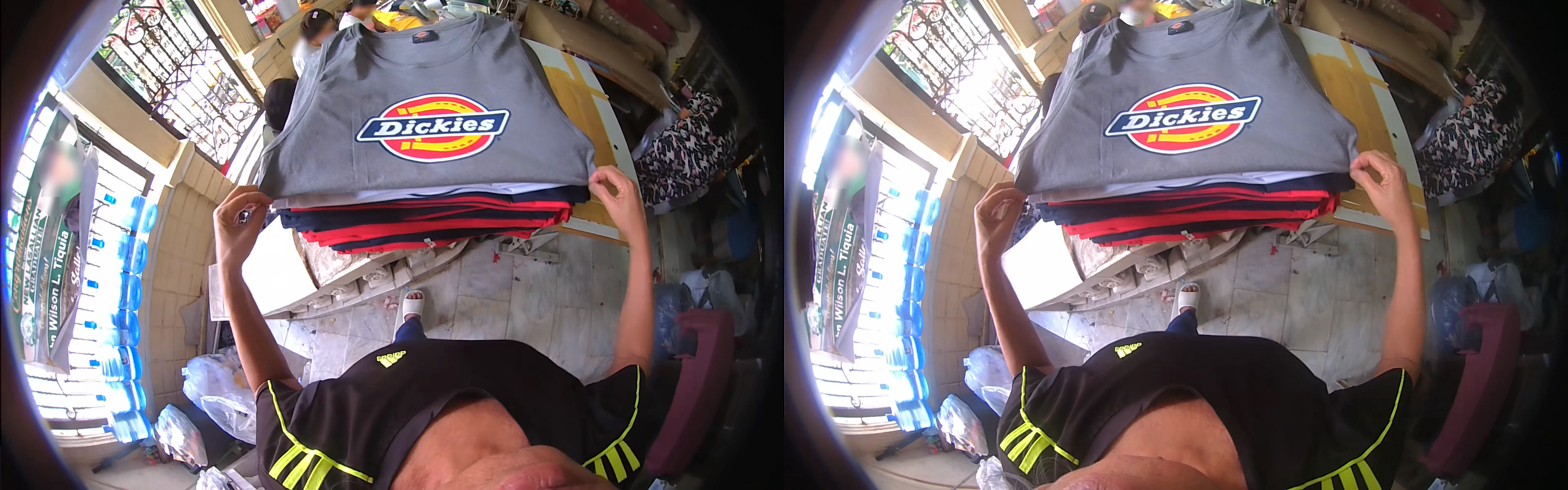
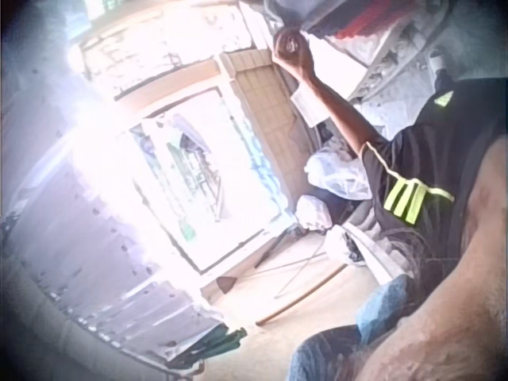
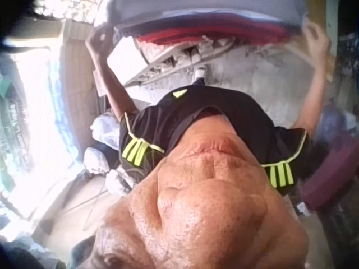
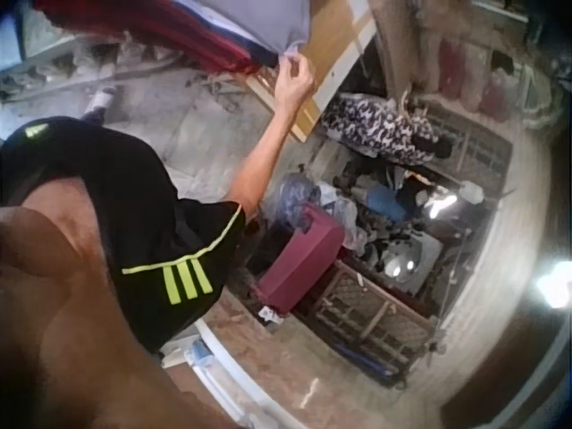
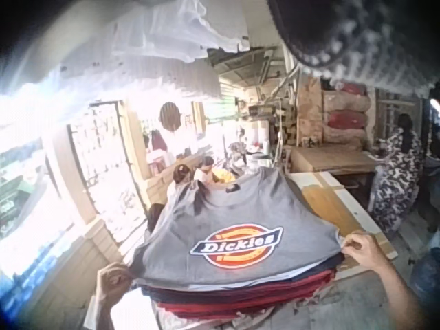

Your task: The person irons a grey Dickies t-shirt on a pink ironing board, smoothing the fabric and moving the iron over the front and back. After ironing, they fold the shirt and place it on a stack of other clothes.

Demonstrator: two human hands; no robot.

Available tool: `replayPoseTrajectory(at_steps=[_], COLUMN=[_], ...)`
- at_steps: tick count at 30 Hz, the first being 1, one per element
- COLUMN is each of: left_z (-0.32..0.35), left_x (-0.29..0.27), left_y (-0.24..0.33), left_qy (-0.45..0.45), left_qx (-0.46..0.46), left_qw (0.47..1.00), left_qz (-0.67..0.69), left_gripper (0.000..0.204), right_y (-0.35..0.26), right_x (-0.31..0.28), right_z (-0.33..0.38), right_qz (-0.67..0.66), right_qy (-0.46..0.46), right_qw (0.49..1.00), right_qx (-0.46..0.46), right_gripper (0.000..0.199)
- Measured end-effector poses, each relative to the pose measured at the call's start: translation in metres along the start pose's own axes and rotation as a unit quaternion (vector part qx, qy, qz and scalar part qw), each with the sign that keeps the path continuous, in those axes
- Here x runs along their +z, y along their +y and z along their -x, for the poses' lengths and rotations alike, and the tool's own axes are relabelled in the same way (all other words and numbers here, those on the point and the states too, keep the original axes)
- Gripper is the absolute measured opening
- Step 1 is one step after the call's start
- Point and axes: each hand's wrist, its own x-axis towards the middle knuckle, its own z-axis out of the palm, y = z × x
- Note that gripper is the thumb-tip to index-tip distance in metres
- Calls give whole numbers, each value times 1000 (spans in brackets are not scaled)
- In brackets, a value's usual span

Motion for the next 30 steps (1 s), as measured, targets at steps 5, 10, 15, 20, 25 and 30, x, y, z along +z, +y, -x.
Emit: replayPoseTrajectory(at_steps=[5,10,15,20,25,30], left_z=[-55,-186,-290,-296,-291,-297], left_x=[-14,47,127,155,161,140], left_y=[20,43,-16,-69,-70,-89], left_qy=[28,-79,-109,-131,-124,-156], left_qx=[50,196,236,173,113,86], left_qw=[998,976,952,937,947,962], left_qz=[-15,-52,-161,-274,-272,-204], left_gripper=[25,26,27,83,92,79], right_y=[-41,-41,-11,24,65,57], right_x=[-27,39,103,123,131,129], right_z=[-69,-216,-318,-330,-333,-333], right_qz=[8,29,192,149,100,35], right_qy=[22,78,114,66,20,-10], right_qw=[999,992,969,987,995,999], right_qx=[-26,-98,-105,10,-12,-5], right_gripper=[14,23,27,42,55,47])
